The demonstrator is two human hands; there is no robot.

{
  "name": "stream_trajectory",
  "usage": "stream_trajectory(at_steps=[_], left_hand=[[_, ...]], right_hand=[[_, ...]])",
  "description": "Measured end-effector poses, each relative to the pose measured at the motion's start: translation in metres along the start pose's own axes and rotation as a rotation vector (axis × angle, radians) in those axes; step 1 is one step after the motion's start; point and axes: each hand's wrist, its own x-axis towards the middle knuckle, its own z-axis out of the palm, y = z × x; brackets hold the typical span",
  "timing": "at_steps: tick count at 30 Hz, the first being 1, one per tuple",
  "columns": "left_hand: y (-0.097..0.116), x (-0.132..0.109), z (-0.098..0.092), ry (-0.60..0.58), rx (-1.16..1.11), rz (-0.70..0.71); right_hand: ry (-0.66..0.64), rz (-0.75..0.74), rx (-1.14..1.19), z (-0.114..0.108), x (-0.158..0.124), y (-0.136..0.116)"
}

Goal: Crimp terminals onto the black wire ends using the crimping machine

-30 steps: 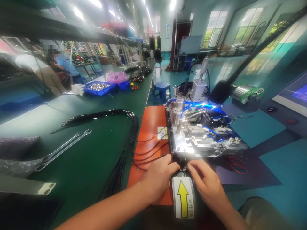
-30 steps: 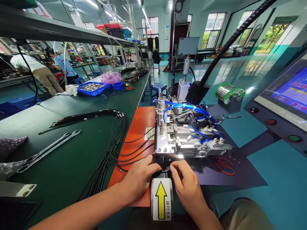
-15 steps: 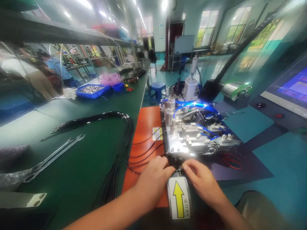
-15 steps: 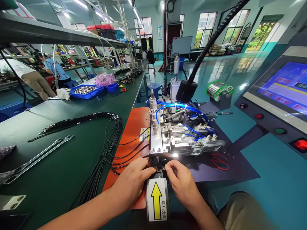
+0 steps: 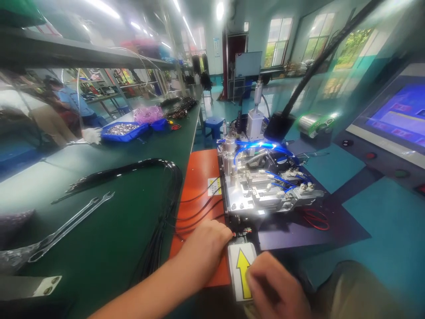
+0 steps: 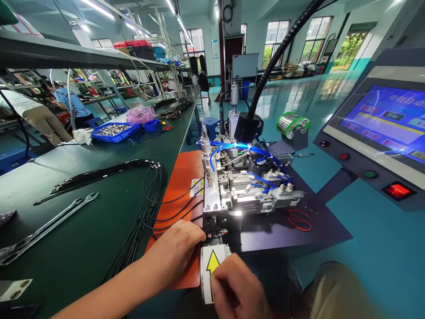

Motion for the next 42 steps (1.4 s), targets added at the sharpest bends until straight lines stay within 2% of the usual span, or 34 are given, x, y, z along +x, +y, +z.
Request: stream_trajectory(at_steps=[2,4,6,8,9,11,14,18,26,42], left_hand=[[-0.002,0.0,0.0,-0.017,-0.037,-0.009],[-0.002,0.001,0.001,0.006,-0.078,-0.012],[-0.001,0.001,0.002,0.041,-0.117,-0.007],[0.0,0.003,0.002,0.053,-0.144,-0.004],[0.0,0.003,0.001,0.052,-0.149,0.001],[0.0,0.004,0.0,0.052,-0.141,0.007],[0.0,0.006,-0.001,0.049,-0.127,0.024],[-0.002,0.005,0.002,0.058,-0.106,0.008],[-0.001,0.005,0.001,0.034,-0.12,0.013],[-0.001,0.005,0.003,0.03,-0.089,0.038]], right_hand=[[-0.025,-0.124,-0.062,0.003,-0.008,-0.004],[-0.008,-0.093,-0.065,0.001,-0.006,-0.003],[0.047,0.091,-0.016,-0.006,0.004,0.005],[0.18,0.403,0.028,-0.013,0.021,0.017],[0.128,0.5,0.058,-0.014,0.03,0.023],[-0.024,0.555,0.144,-0.014,0.045,0.034],[-0.096,0.52,0.146,-0.005,0.055,0.04],[-0.042,0.456,0.044,0.006,0.054,0.039],[0.031,0.356,-0.002,0.011,0.052,0.042],[0.047,0.446,0.092,0.014,0.054,0.041]])
